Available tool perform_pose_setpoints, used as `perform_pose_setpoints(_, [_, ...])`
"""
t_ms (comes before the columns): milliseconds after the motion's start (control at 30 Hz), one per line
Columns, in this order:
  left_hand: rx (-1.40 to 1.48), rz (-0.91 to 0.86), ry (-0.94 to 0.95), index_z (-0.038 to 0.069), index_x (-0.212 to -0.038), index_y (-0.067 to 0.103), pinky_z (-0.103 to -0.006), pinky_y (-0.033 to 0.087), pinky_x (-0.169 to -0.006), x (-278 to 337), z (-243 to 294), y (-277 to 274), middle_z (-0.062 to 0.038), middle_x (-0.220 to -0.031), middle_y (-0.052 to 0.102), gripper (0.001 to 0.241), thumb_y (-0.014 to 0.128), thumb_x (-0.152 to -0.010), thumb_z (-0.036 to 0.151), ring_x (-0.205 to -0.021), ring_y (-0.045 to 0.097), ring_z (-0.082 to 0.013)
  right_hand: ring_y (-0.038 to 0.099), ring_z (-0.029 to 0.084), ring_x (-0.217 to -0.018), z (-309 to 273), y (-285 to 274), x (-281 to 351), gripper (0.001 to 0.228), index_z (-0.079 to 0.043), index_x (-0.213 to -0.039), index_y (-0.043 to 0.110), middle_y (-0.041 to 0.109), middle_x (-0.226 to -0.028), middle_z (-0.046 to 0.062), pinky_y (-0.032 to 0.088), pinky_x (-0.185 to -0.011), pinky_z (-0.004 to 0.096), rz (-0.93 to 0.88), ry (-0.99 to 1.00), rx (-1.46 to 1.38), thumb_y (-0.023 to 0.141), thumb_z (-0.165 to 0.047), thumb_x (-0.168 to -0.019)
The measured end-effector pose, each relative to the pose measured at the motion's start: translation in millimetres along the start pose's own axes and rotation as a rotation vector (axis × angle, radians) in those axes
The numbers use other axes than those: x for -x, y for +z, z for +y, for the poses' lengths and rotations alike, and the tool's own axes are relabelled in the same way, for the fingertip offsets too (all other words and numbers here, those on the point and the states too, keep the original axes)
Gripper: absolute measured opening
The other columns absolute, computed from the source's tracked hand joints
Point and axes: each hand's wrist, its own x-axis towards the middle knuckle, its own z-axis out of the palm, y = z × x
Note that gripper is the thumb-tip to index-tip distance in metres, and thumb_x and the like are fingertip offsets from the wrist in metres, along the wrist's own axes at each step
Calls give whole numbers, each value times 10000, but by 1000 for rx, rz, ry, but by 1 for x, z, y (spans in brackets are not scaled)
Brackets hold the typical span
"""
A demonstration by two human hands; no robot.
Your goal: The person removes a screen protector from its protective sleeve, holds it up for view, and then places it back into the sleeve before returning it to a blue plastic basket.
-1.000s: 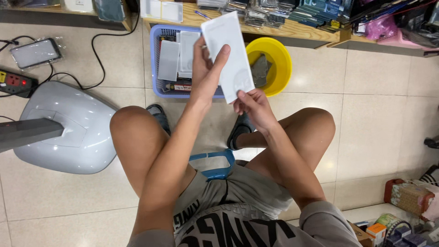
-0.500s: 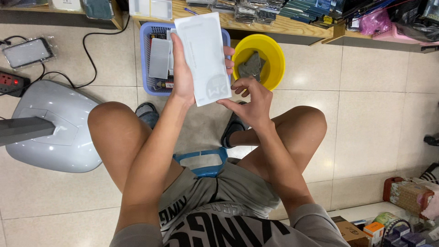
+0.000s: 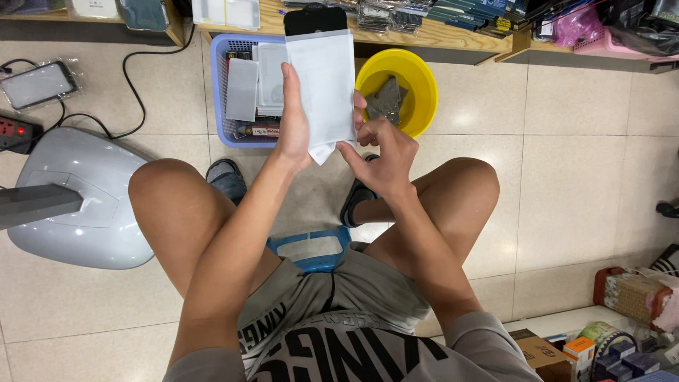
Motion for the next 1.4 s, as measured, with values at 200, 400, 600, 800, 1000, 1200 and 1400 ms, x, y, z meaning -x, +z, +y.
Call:
perform_pose_setpoints(200, [-273, -52, 0, -25, -1215, 689, -425, 628, -857, 5, 9, -4, -193, -1073, 761, 1017, 242, -862, 817, -830, 755, -262, 584, 125, -744, 10, -34, -23, 607, -101, -1046, 527, 593, -869, 27, 492, -693, 277, -79, 169, -476, 753, -632, -860])
perform_pose_setpoints(400, [-363, -210, -307, -25, -1483, 527, -426, 598, -971, 11, -8, -7, -249, -1223, 720, 1056, 238, -882, 794, -1032, 731, -306, 643, 133, -952, 32, -54, -53, 321, -42, -1192, 688, 663, -1098, 65, 543, -708, 232, -82, 445, -673, 556, -326, -1122])
perform_pose_setpoints(600, [-345, -240, -389, 1, -1546, 452, -425, 600, -925, 9, -22, -17, -274, -1253, 700, 1069, 323, -859, 810, -1028, 737, -333, 362, 55, -749, 41, -46, -42, 336, -130, -788, 527, 389, -785, -75, 346, -632, 209, -152, 536, -732, 761, -187, -1022])
perform_pose_setpoints(800, [-440, -286, -402, -32, -1496, 478, -417, 610, -926, 9, -21, -17, -243, -1248, 715, 965, 427, -909, 733, -1017, 728, -278, 553, 68, -778, 39, -53, -42, 222, -103, -856, 652, 597, -840, -33, 553, -651, 210, -149, 588, -796, 762, -213, -1014])
perform_pose_setpoints(1000, [-550, -328, -345, -45, -1403, 533, -385, 630, -878, 13, -22, -11, -227, -1179, 747, 790, 472, -980, 619, -982, 752, -272, 581, 71, -669, 44, -59, -42, 285, -106, -822, 625, 581, -716, -32, 504, -625, 191, -107, 621, -738, 756, -268, -1017])
perform_pose_setpoints(1200, [-831, -168, -125, 56, -1473, 542, -349, 509, -1118, 12, -21, -21, -80, -1469, 635, 595, 577, -1020, 442, -1348, 595, -188, 609, 64, -659, 47, -57, -39, 271, -98, -853, 650, 632, -729, -15, 520, -619, 183, -133, 629, -756, 771, -286, -1006])
perform_pose_setpoints(1400, [-837, -50, 302, 121, -1150, 724, -201, 520, -831, -2, -27, -49, 72, -858, 660, 173, 588, -1141, 228, -824, 558, -12, 657, 105, -712, 67, -14, -9, 114, 15, -923, 737, 661, -753, 51, 628, -648, 247, -114, 596, -818, 815, -51, -974])
